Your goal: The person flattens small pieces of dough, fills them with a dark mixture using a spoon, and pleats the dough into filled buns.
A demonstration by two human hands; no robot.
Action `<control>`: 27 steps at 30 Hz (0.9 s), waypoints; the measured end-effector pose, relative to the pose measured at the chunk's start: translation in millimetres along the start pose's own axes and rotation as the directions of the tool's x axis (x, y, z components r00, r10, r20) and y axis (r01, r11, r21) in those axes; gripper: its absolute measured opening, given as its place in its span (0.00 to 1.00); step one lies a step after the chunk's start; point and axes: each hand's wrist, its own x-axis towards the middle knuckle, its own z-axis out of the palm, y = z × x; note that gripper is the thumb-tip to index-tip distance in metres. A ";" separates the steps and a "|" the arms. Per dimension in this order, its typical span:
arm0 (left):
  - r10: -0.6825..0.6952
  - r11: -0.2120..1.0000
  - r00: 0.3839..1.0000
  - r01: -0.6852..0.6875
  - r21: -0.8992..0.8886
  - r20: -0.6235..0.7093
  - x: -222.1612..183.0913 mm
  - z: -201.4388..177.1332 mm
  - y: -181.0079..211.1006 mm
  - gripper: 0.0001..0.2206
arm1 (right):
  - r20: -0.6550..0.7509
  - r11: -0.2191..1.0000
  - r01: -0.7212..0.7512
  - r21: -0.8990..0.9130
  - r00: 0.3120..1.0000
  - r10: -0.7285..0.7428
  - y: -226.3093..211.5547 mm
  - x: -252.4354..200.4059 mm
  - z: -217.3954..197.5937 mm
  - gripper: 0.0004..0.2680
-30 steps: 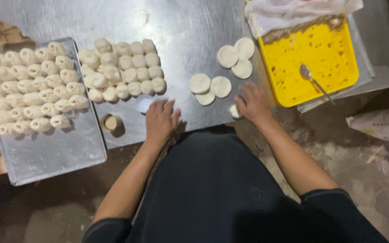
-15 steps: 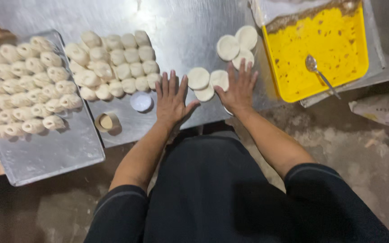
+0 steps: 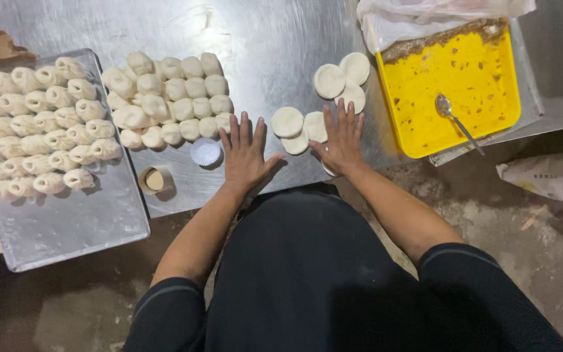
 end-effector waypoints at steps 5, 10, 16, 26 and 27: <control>-0.210 0.943 0.977 0.198 -0.267 -0.017 -30.9 -6.7 -11.1 0.23 | -0.095 0.939 -0.178 0.295 0.972 0.214 26.9 -37.7 -30.6 0.24; -0.305 0.945 0.936 0.320 -0.064 0.177 -43.7 -26.7 -3.6 0.16 | -0.035 0.967 -0.198 0.160 0.978 0.206 22.5 -64.5 -49.9 0.17; -0.418 0.889 0.888 0.443 -0.115 0.194 -34.6 -18.1 -3.4 0.12 | 0.073 0.932 -0.277 0.234 0.961 0.267 13.6 -52.1 -37.8 0.08; -0.185 0.956 0.979 0.200 -0.217 0.087 -64.2 -3.4 -8.3 0.07 | 0.087 0.867 -0.247 0.433 0.969 0.232 -8.2 -49.3 -80.8 0.14; -0.155 0.958 0.985 0.169 -0.231 0.076 -69.3 -11.7 -6.0 0.08 | 0.054 0.868 -0.235 0.437 0.970 0.236 -4.9 -50.8 -87.8 0.13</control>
